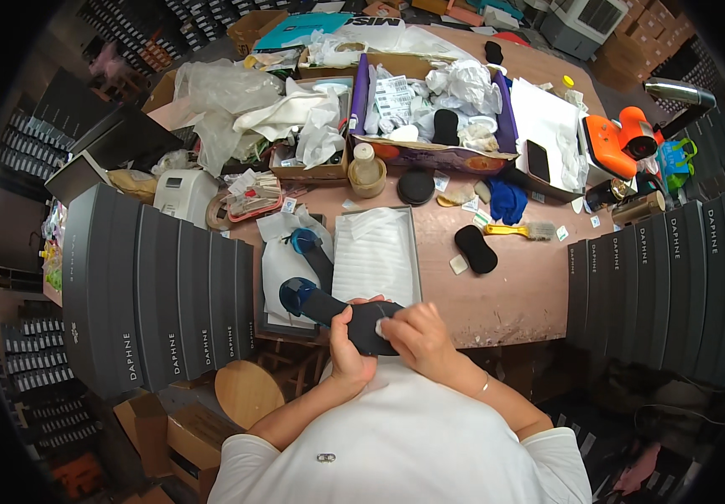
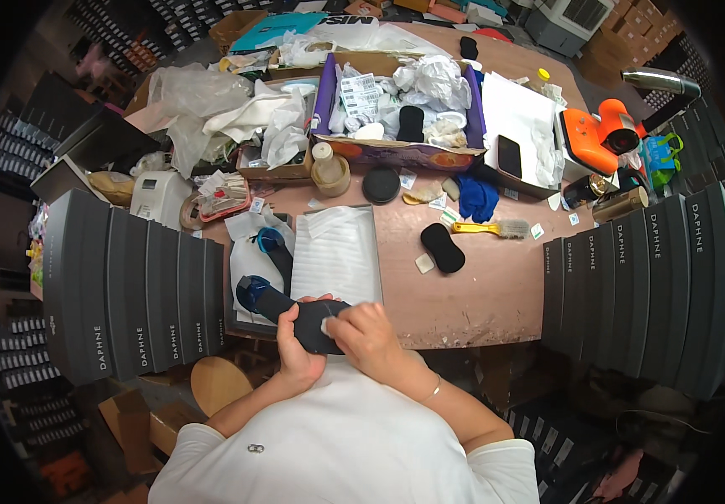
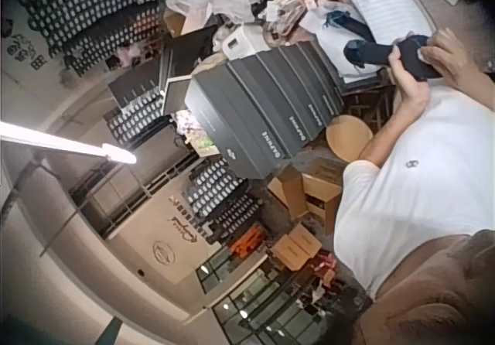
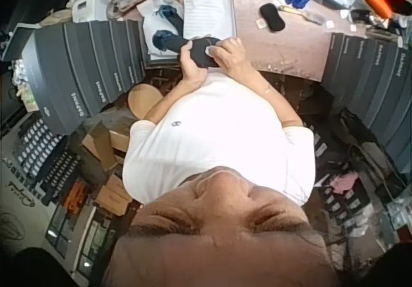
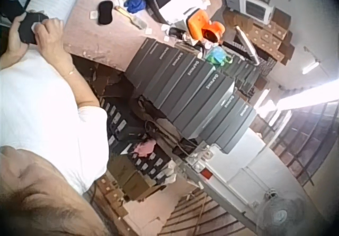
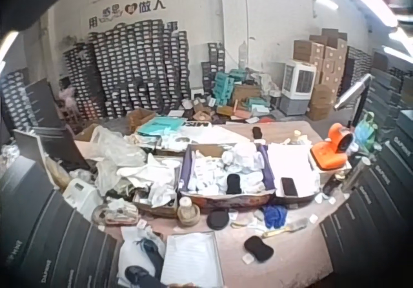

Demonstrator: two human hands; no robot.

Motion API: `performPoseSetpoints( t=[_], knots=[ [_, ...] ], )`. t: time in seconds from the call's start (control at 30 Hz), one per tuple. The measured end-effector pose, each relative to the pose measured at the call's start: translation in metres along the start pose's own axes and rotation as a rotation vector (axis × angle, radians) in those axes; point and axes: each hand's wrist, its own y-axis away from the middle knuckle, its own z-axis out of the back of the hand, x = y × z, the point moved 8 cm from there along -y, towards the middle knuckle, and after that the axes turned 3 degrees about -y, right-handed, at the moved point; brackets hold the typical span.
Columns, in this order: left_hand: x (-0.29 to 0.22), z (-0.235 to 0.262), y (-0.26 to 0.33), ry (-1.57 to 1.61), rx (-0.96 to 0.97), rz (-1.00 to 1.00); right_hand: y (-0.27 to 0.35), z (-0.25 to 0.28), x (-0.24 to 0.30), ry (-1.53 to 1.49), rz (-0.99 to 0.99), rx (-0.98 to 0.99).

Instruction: Cleaning and packing a pair of high-heeled shoes into a branded box.

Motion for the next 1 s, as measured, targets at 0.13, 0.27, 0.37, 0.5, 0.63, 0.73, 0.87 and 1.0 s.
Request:
performPoseSetpoints(
  t=[0.13,0.27,0.37,0.5,0.63,0.73,0.87,1.0],
  knots=[
    [0.009,0.011,0.006,-0.005,-0.014,0.036,-0.005,0.000,-0.009,-0.030,-0.087,0.000],
    [-0.004,0.003,-0.002,0.018,-0.001,-0.029,0.019,-0.004,-0.001,-0.054,-0.069,0.086],
    [-0.003,0.008,-0.003,-0.020,-0.057,-0.016,-0.015,-0.012,-0.018,-0.075,-0.094,-0.024],
    [-0.003,0.013,-0.003,0.039,-0.047,0.020,0.019,-0.008,-0.003,-0.143,-0.031,0.117],
    [0.003,0.014,-0.004,-0.008,-0.083,0.042,-0.011,-0.010,-0.020,-0.095,-0.047,0.033],
    [0.003,0.015,-0.007,-0.009,-0.084,0.040,-0.013,-0.012,-0.020,-0.099,-0.036,-0.004],
    [-0.006,0.004,-0.016,0.024,-0.013,0.001,0.002,-0.010,-0.016,-0.125,0.012,0.021],
    [0.002,0.012,-0.010,-0.051,-0.112,0.063,-0.021,-0.013,-0.032,-0.121,-0.067,-0.009]
  ],
)
